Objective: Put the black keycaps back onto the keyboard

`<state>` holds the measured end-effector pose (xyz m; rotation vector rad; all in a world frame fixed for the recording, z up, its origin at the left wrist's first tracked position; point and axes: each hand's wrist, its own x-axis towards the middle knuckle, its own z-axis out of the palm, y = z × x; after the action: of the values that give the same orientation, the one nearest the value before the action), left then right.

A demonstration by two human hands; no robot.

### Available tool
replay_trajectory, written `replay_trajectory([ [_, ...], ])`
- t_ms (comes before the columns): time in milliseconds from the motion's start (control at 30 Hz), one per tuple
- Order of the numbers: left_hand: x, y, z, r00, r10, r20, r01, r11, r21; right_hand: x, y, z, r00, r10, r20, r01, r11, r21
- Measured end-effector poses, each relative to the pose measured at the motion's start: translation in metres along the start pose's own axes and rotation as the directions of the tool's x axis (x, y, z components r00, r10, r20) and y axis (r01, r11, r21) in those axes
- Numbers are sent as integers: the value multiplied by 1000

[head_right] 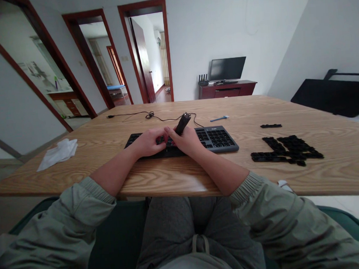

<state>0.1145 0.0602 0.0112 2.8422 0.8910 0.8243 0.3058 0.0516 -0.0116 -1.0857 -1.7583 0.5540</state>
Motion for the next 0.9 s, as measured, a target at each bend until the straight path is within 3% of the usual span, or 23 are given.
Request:
replay_trajectory([
  [233, 0, 0, 0, 996, 55, 73, -49, 995, -85, -3, -8, 0, 1000, 30, -7, -29, 999, 39],
  [533, 2, 4, 1, 994, 6, 112, -7, 1000, 8, -3, -1, 2, 999, 29, 28, -27, 998, -63],
  [900, 2, 6, 1, 997, 52, 57, -56, 996, 68, -4, -3, -2, 1000, -26, 7, 26, 999, -29],
])
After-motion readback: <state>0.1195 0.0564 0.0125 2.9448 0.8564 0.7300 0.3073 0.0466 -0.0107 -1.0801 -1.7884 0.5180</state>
